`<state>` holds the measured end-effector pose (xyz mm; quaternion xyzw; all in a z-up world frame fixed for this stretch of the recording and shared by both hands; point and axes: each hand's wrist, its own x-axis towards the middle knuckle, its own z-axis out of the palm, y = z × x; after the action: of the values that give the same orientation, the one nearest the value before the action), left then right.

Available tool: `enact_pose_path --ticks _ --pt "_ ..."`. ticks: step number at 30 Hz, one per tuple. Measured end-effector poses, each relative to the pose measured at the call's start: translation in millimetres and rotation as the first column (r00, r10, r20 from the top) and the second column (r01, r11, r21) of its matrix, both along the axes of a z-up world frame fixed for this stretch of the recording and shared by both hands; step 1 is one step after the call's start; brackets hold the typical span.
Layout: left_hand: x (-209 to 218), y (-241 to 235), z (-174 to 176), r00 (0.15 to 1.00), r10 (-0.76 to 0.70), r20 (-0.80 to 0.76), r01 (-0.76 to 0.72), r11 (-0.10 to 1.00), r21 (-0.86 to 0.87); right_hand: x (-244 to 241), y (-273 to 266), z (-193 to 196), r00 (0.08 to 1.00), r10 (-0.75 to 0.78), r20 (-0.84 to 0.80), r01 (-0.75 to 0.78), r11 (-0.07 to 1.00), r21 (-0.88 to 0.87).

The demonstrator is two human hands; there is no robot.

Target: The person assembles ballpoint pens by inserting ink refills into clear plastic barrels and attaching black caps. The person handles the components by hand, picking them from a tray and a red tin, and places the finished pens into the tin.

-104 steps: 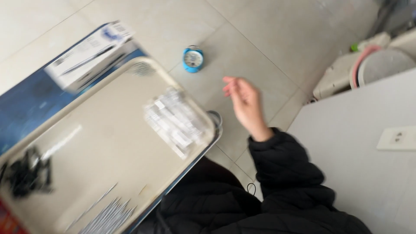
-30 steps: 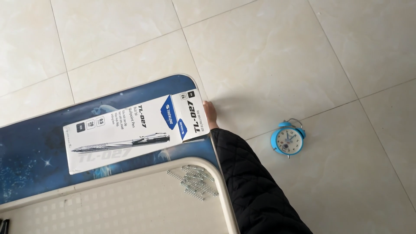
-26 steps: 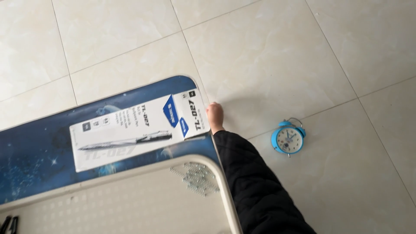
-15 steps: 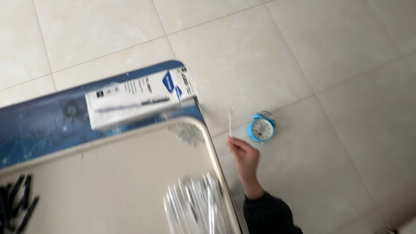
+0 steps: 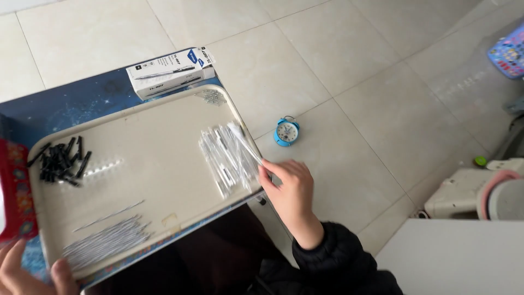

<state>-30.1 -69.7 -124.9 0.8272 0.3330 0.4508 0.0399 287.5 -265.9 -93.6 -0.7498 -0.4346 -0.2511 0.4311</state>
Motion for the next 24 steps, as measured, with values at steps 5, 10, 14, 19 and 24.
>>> enact_pose_path --ticks 5,10,14,19,24 --pt "-25 15 -5 0.971 0.162 -0.177 -0.102 0.946 0.308 -14 11 -15 0.997 -0.035 0.075 0.043 0.993 -0.109" --pt "-29 8 12 0.992 0.044 -0.122 -0.02 0.982 0.188 -15 20 -20 0.988 -0.106 0.112 0.124 0.977 -0.175" --pt "-38 11 7 0.997 0.024 -0.076 -0.013 0.991 0.132 -20 21 -20 0.989 -0.123 0.083 0.138 0.968 -0.21" --pt "-40 9 4 0.996 0.043 -0.082 -0.032 0.991 0.131 -29 20 -12 0.975 -0.194 0.105 0.208 0.966 -0.15" --pt "-39 9 3 0.993 0.063 -0.096 -0.049 0.989 0.141 -24 14 -5 0.958 -0.255 0.131 0.273 0.952 -0.139"
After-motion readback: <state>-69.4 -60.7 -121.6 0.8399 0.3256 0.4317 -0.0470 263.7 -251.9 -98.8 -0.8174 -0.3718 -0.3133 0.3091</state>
